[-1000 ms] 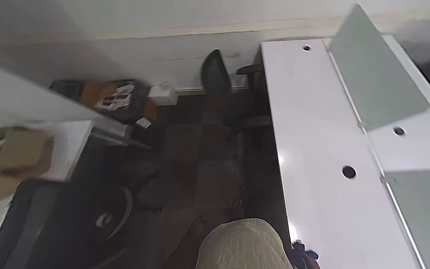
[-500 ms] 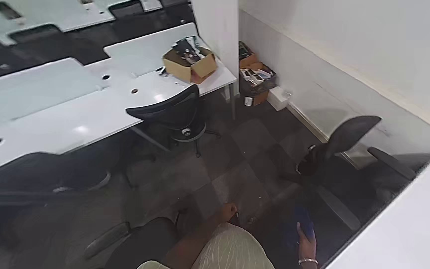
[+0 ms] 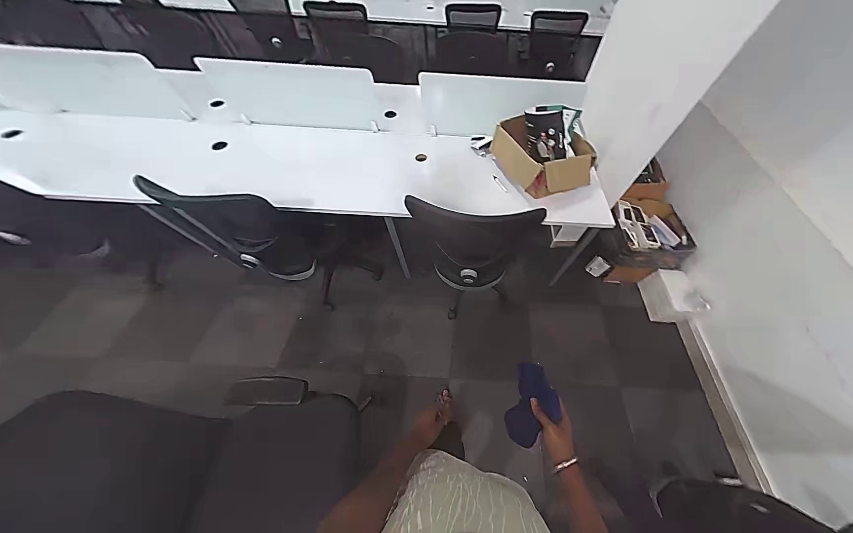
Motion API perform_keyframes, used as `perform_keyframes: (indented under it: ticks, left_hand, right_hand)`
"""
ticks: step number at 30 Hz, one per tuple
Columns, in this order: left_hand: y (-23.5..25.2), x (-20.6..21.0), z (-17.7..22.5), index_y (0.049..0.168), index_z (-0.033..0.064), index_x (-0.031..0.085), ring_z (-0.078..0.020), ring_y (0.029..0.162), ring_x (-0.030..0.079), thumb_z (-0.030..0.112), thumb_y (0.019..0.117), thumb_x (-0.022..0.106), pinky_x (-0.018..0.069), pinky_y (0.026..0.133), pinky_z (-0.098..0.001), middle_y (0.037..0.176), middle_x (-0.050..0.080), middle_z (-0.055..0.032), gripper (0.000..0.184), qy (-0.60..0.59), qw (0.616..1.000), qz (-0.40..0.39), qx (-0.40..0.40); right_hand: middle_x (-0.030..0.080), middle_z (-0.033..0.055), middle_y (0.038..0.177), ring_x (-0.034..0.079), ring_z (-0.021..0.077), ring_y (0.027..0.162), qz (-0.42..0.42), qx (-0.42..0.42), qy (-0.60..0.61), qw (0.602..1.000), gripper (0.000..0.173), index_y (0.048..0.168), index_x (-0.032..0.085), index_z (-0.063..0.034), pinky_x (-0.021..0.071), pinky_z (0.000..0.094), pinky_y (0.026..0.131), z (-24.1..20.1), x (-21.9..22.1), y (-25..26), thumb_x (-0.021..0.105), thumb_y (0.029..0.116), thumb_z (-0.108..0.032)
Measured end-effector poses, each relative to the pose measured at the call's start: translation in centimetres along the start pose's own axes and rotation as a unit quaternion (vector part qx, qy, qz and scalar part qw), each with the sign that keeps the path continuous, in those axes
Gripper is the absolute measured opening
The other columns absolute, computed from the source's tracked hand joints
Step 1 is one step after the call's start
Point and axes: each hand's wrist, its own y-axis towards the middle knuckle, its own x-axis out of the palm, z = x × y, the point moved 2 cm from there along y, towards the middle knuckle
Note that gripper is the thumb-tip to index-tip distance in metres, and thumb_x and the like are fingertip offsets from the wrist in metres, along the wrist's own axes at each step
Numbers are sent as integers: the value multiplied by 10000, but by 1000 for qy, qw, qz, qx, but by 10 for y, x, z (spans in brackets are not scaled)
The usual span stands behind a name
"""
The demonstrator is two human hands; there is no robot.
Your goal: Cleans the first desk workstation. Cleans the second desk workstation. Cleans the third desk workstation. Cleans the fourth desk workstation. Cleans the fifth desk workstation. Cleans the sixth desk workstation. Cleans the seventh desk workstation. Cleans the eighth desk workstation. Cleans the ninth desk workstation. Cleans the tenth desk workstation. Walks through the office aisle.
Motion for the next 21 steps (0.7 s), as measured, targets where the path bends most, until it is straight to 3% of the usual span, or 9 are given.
perform_keyframes:
  ticks: [3,7,10,17,21]
  left_hand:
    - [9,-49,-14,1387,102,605,-340,1213,638,330,1069,492,478,1061,-566,1293,667,-181,408,-19,999,21,-27]
    - [23,-113,-26,1369,105,616,-351,1201,641,387,1073,467,486,1036,-592,1268,676,-182,435,-60,994,71,-56]
    - [29,-154,-32,1377,103,589,-364,1183,645,311,1069,473,497,1011,-594,1252,673,-192,389,-106,985,112,-82]
    - [47,-206,-66,1375,72,588,-334,1181,652,241,1069,474,497,1032,-563,1276,668,-185,368,-229,941,210,-135]
    - [53,-230,-80,1356,69,605,-336,1168,658,249,1068,493,499,1029,-558,1261,676,-186,357,-281,906,247,-197]
  right_hand:
    - [656,180,1277,665,184,1143,-44,31,19,998,557,1404,498,39,561,341,994,-14,76,29,721,910,-90]
    - [637,160,1333,628,153,1210,-166,22,-81,983,620,1429,502,20,524,314,1044,-52,157,73,739,882,-149]
    - [626,157,1353,616,131,1223,-241,3,-106,965,610,1435,498,28,515,285,1046,-79,211,109,733,889,-106]
    - [654,159,1287,654,144,1165,-323,45,-69,943,578,1413,486,42,551,299,1013,-104,339,196,719,905,-105]
    - [702,193,1174,720,223,1045,-385,104,-33,916,453,1356,512,62,613,380,932,-116,405,236,667,955,-80]
